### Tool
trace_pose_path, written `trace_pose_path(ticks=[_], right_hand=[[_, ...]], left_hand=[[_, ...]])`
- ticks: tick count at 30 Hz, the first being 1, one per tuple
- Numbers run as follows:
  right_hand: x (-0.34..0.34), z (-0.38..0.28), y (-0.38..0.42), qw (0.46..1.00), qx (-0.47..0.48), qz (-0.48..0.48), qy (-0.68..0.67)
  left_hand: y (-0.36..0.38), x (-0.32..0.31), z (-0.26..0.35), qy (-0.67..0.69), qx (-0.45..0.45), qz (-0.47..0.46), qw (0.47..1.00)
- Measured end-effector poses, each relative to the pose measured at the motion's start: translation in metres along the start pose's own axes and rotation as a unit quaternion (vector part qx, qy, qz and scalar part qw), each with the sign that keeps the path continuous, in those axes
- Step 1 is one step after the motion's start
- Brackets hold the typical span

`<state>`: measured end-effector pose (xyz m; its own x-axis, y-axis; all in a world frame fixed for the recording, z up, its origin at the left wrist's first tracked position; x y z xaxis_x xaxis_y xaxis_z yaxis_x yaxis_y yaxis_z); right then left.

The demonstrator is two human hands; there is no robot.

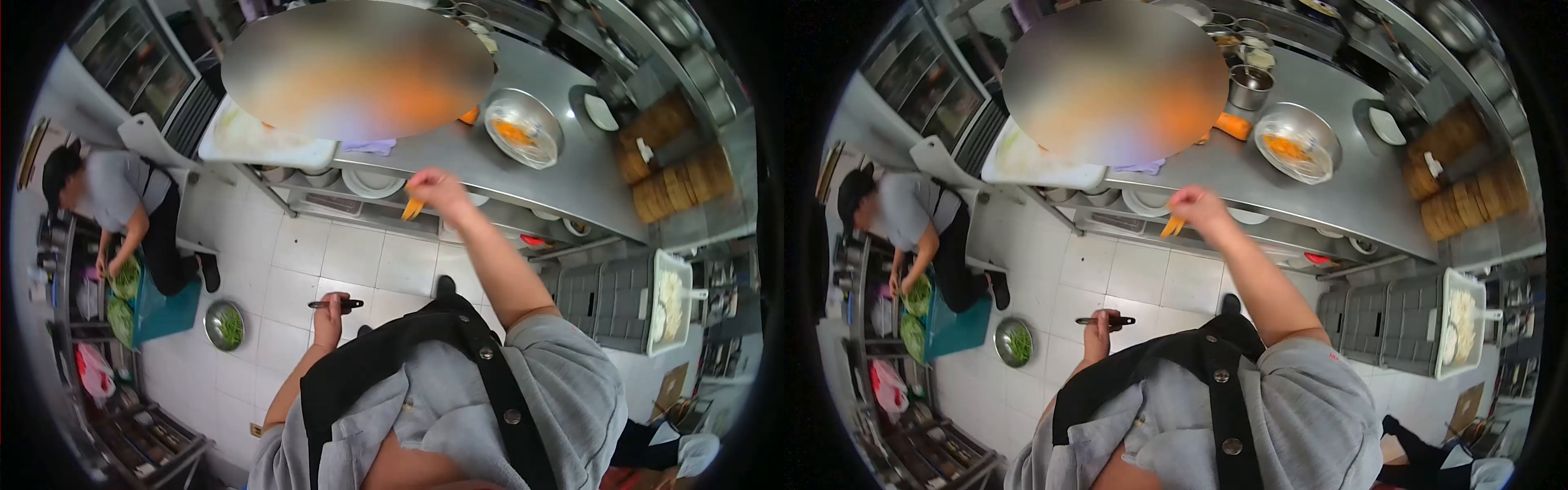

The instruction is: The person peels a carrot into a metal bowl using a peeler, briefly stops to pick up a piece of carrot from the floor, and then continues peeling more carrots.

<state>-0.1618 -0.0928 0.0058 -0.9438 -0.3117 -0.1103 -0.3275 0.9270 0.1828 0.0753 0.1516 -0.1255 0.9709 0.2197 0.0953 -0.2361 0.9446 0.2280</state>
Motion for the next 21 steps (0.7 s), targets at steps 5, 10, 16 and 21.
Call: trace_pose_path(ticks=[5, 10, 16, 21], right_hand=[[0.100, -0.091, -0.003, 0.983, 0.151, 0.107, -0.006], [0.179, -0.135, -0.014, 0.940, 0.194, 0.249, 0.131], [0.215, -0.141, -0.041, 0.820, 0.102, 0.249, 0.505], [0.219, -0.151, -0.048, 0.775, 0.143, 0.234, 0.570]], left_hand=[[-0.049, -0.023, 0.077, 0.040, -0.002, -0.036, 0.999], [-0.094, -0.094, 0.154, 0.118, -0.026, -0.073, 0.990], [-0.139, -0.156, 0.213, 0.114, -0.040, -0.163, 0.979], [-0.167, -0.199, 0.241, 0.144, -0.028, -0.181, 0.972]])
Point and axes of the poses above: each hand's wrist, its own y-axis away from the middle knuckle, its own x-axis out of the back of the hand, z = x × y, the point moved 5 cm from there along -y, towards the middle knuckle, and after that the axes turned 2 degrees about -y, right-handed, at the moved point
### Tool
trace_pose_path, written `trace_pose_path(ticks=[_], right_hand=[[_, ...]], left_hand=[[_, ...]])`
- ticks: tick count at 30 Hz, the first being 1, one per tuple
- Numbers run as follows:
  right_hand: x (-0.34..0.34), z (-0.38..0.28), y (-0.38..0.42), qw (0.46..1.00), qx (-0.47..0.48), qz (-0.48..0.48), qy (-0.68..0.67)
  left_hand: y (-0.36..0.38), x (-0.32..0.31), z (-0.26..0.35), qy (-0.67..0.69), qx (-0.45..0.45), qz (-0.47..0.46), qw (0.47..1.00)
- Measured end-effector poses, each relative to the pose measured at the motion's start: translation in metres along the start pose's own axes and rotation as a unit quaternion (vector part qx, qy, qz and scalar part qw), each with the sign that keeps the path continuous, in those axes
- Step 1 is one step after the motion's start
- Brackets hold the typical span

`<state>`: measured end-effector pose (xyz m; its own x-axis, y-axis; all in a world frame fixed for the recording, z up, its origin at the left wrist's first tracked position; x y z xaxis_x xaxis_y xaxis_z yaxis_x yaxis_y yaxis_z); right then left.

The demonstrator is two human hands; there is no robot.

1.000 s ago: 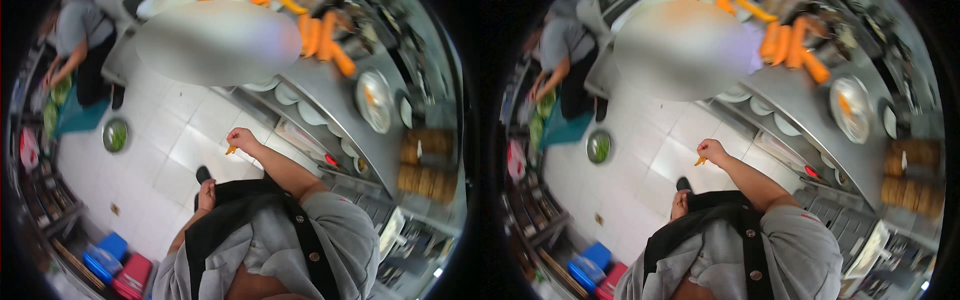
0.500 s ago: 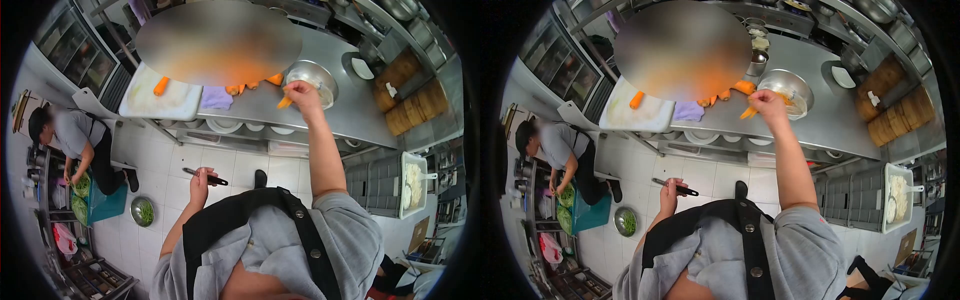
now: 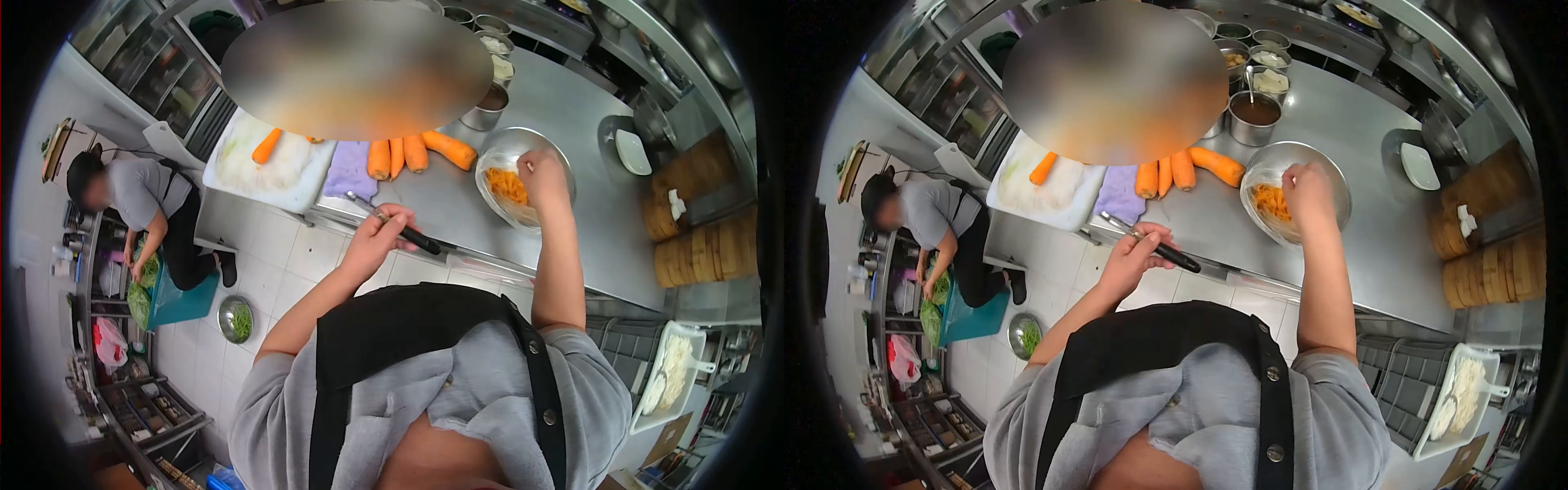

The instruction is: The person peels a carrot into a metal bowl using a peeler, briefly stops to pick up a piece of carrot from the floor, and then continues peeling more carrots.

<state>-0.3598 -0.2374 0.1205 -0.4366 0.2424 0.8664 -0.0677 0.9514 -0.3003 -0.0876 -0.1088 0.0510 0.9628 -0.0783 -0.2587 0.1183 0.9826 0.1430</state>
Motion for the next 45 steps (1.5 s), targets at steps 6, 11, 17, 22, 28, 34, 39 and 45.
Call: trace_pose_path(ticks=[6, 11, 17, 22, 28, 34, 39, 45], right_hand=[[-0.014, -0.044, 0.018, 0.965, 0.187, -0.059, -0.172], [-0.053, -0.094, 0.054, 0.916, 0.056, -0.236, -0.319], [-0.067, -0.103, 0.063, 0.869, -0.004, -0.156, -0.470], [-0.072, -0.089, 0.063, 0.912, -0.029, -0.024, -0.409], [-0.042, -0.071, 0.067, 0.881, -0.130, -0.015, -0.454], [-0.033, -0.079, 0.073, 0.862, -0.124, 0.000, -0.492], [-0.022, -0.072, 0.082, 0.829, -0.161, 0.042, -0.534], [-0.006, -0.013, 0.076, 0.927, -0.162, 0.154, -0.301]], left_hand=[[-0.041, -0.015, 0.008, -0.040, -0.030, -0.050, 0.997], [-0.078, -0.023, 0.024, -0.096, -0.082, -0.110, 0.986], [-0.101, -0.028, 0.025, -0.026, -0.023, -0.183, 0.982], [-0.118, -0.030, 0.038, -0.352, -0.263, -0.148, 0.886], [-0.194, -0.034, 0.016, -0.589, -0.311, -0.111, 0.738], [-0.217, -0.049, 0.003, -0.745, -0.248, -0.192, 0.588], [-0.193, -0.028, 0.066, -0.535, -0.333, -0.018, 0.776], [-0.181, -0.017, 0.087, 0.048, -0.125, -0.106, 0.985]])
Point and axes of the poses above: each hand's wrist, its own y-axis away from the middle knuckle, its own x-axis out of the back of the hand, z = x × y, the point moved 5 cm from there along -y, towards the middle knuckle, and after that the axes turned 2 degrees about -y, right-handed, at the moved point
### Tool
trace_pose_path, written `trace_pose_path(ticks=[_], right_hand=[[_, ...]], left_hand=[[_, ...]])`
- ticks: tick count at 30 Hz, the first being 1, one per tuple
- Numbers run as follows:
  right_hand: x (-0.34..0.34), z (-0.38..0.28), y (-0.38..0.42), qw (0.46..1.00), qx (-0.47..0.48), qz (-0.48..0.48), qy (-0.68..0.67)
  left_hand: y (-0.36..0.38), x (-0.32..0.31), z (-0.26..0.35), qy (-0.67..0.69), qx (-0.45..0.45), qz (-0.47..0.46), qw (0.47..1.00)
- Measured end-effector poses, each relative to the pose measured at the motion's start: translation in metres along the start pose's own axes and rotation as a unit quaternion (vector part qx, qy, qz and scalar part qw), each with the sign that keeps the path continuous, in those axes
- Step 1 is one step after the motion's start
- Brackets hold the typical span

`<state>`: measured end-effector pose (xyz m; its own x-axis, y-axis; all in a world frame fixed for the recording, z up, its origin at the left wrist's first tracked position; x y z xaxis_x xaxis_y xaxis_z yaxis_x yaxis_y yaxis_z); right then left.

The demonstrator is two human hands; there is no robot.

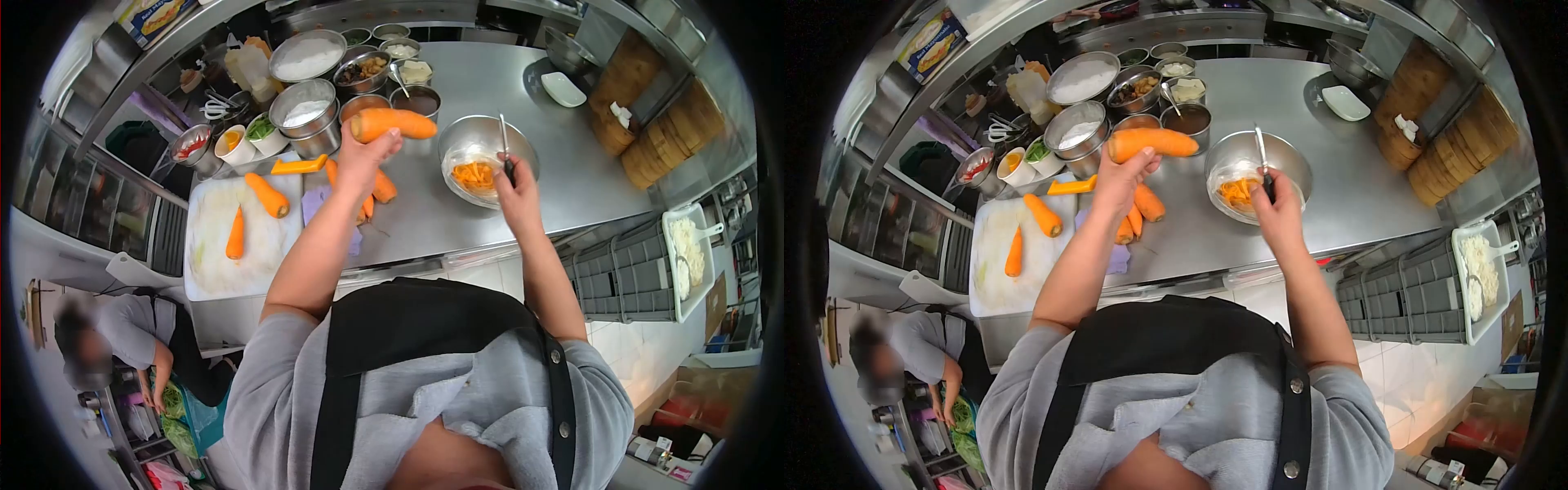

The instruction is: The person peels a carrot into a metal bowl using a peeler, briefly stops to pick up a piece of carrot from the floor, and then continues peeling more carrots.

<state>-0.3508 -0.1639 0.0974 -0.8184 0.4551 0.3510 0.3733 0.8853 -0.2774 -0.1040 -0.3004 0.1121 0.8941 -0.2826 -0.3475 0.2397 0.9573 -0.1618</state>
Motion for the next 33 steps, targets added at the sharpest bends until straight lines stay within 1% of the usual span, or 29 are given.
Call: trace_pose_path(ticks=[1, 3, 4, 6, 7, 8, 9, 11, 12, 15, 18, 21, 22, 24, 25, 27, 28, 31, 33], right_hand=[[0.010, -0.001, -0.008, 0.991, 0.064, 0.038, 0.115], [0.037, 0.000, -0.020, 0.962, 0.021, 0.114, 0.247], [0.050, -0.001, -0.026, 0.938, 0.000, 0.153, 0.311], [0.070, 0.044, -0.044, 0.925, -0.087, 0.165, 0.331], [0.077, 0.054, -0.048, 0.916, -0.130, 0.170, 0.340], [0.080, 0.067, -0.051, 0.928, -0.172, 0.123, 0.307], [0.077, 0.074, -0.052, 0.936, -0.158, 0.102, 0.299], [0.065, 0.096, -0.053, 0.949, -0.126, 0.057, 0.283], [0.059, 0.094, -0.049, 0.952, -0.130, 0.072, 0.268], [0.047, 0.089, -0.041, 0.957, -0.106, 0.081, 0.257], [0.040, 0.089, -0.038, 0.961, -0.070, 0.064, 0.262], [0.045, 0.067, -0.029, 0.948, -0.025, 0.153, 0.280], [0.044, 0.060, -0.029, 0.966, -0.043, 0.127, 0.221], [0.043, 0.043, -0.026, 0.989, -0.078, 0.076, 0.101], [0.038, 0.032, -0.021, 0.994, -0.080, 0.057, 0.051], [0.023, 0.011, -0.005, 0.995, -0.079, 0.021, -0.049], [0.017, 0.001, 0.001, 0.997, -0.059, 0.010, -0.042], [0.003, -0.021, 0.019, 0.999, 0.029, -0.026, -0.006], [0.002, -0.030, 0.028, 0.998, 0.017, -0.052, 0.013]], left_hand=[[0.002, -0.003, 0.003, 0.039, 0.035, -0.020, 0.998], [0.012, -0.011, 0.007, 0.116, 0.104, -0.061, 0.986], [0.016, -0.011, 0.006, 0.124, 0.117, -0.061, 0.983], [0.023, -0.015, 0.003, 0.140, 0.144, -0.064, 0.977], [0.027, -0.018, 0.003, 0.147, 0.140, -0.065, 0.977], [0.030, -0.021, 0.004, 0.153, 0.135, -0.065, 0.977], [0.033, -0.024, 0.006, 0.159, 0.130, -0.064, 0.976], [0.038, -0.032, 0.007, 0.164, 0.153, -0.086, 0.971], [0.040, -0.035, 0.007, 0.167, 0.165, -0.096, 0.967], [0.046, -0.046, -0.009, 0.252, 0.257, -0.078, 0.930], [0.053, -0.049, -0.045, 0.351, 0.385, -0.022, 0.853], [0.060, -0.064, -0.056, 0.305, 0.368, -0.047, 0.877], [0.061, -0.071, -0.056, 0.301, 0.366, -0.055, 0.879], [0.057, -0.078, -0.062, 0.330, 0.389, -0.088, 0.855], [0.054, -0.083, -0.063, 0.344, 0.401, -0.105, 0.843], [0.048, -0.090, -0.058, 0.317, 0.377, -0.148, 0.858], [0.046, -0.094, -0.055, 0.303, 0.365, -0.169, 0.864], [0.038, -0.099, -0.047, 0.247, 0.328, -0.172, 0.896], [0.033, -0.100, -0.043, 0.232, 0.323, -0.171, 0.902]])
Point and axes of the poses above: each hand's wrist, its own y-axis away from the middle knuckle, its own x-axis out of the back of the hand, z = x × y, the point moved 5 cm from there along -y, towards the middle knuckle, and after that the axes turned 2 degrees about -y, right-handed, at the moved point
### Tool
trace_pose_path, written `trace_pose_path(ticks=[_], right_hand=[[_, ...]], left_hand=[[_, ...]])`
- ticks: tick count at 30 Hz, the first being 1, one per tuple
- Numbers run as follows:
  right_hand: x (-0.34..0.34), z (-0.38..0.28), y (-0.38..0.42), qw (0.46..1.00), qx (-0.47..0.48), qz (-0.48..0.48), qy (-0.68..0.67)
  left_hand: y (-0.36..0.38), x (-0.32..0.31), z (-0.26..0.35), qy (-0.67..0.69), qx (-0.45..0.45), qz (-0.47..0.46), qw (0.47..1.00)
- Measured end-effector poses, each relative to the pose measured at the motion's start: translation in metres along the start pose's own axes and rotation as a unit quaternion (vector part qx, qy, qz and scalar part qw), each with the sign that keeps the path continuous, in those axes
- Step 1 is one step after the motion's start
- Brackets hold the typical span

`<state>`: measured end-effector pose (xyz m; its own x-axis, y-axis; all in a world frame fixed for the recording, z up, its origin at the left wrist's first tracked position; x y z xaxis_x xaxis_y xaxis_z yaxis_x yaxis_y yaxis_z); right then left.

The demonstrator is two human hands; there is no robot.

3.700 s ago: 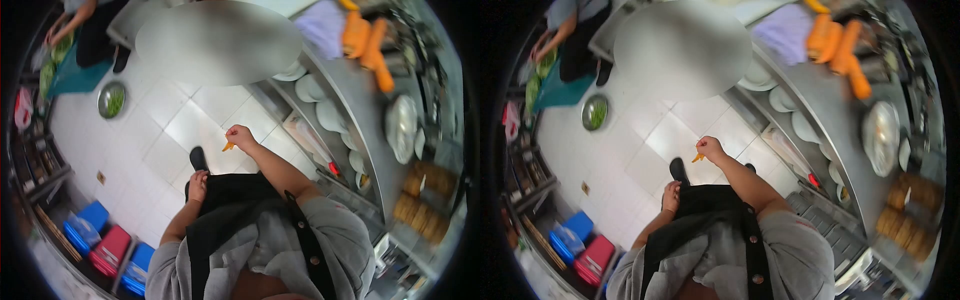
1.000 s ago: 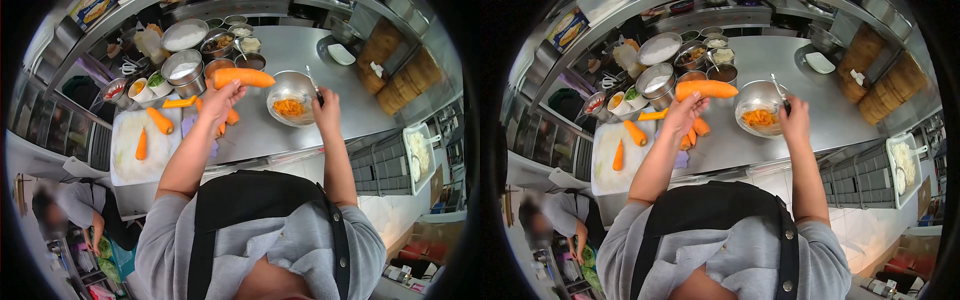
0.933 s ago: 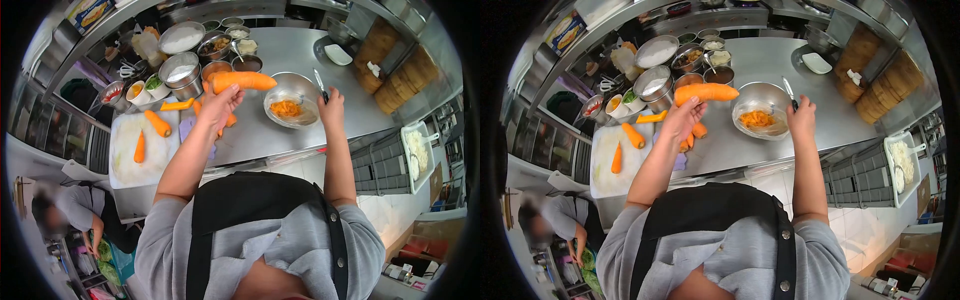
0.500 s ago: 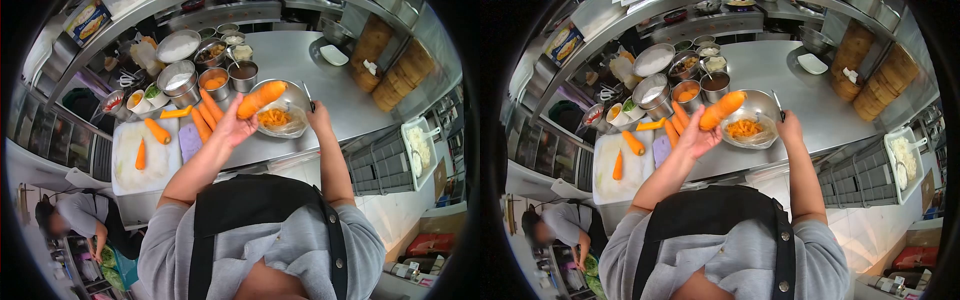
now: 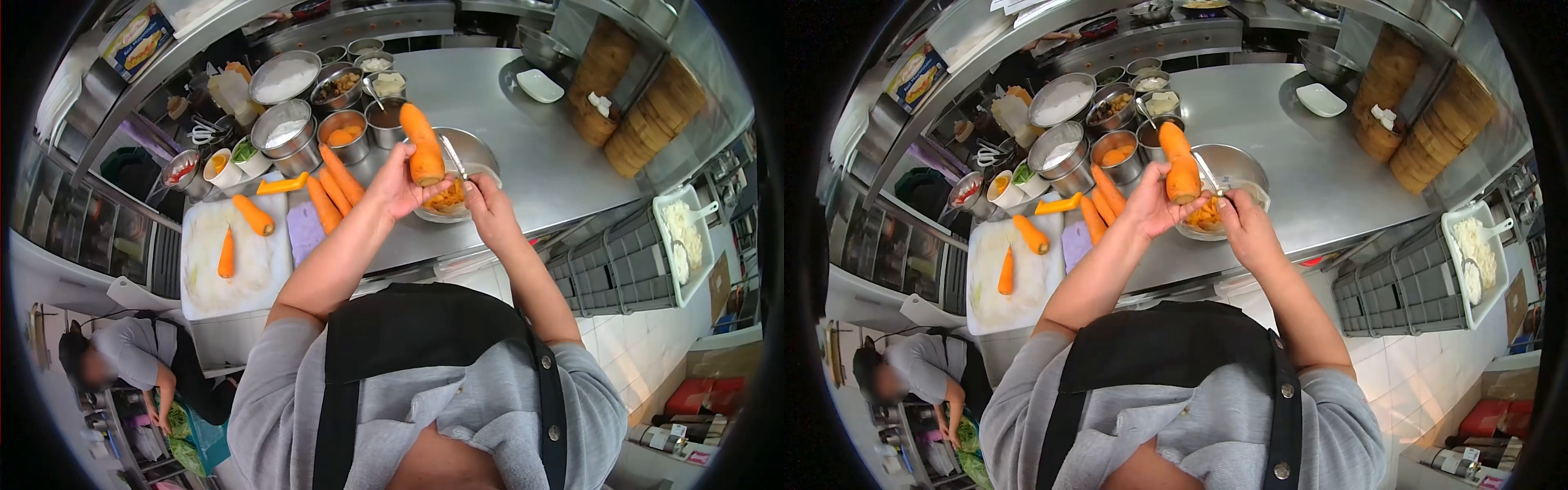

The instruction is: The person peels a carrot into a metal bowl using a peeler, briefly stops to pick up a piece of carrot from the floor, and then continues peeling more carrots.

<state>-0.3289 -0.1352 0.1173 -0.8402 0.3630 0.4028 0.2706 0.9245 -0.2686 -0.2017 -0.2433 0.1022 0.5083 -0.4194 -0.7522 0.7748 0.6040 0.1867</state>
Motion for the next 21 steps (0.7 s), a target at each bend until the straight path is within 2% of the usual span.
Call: trace_pose_path(ticks=[4, 8, 13, 21], right_hand=[[0.000, -0.006, 0.009, 0.999, -0.007, -0.014, 0.029], [0.000, -0.014, 0.016, 0.993, 0.003, -0.011, 0.116], [-0.005, -0.027, 0.022, 0.979, 0.068, 0.011, 0.194], [-0.007, -0.031, 0.022, 0.961, 0.084, 0.030, 0.263]], left_hand=[[-0.012, 0.007, 0.011, 0.015, 0.011, 0.024, 1.000], [-0.017, 0.006, 0.020, -0.035, -0.021, 0.076, 0.996], [-0.013, -0.003, 0.018, -0.079, -0.035, 0.166, 0.982], [-0.023, 0.006, 0.008, -0.081, -0.011, 0.154, 0.985]])
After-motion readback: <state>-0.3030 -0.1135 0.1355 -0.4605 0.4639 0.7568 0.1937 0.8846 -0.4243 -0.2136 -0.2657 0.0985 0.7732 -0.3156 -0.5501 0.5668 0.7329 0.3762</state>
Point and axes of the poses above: each hand's wrist, its own y-axis away from the middle knuckle, its own x-axis out of the back of the hand, z = x × y, the point moved 5 cm from there along -y, towards the middle knuckle, and after that the axes turned 2 degrees about -y, right-handed, at the moved point
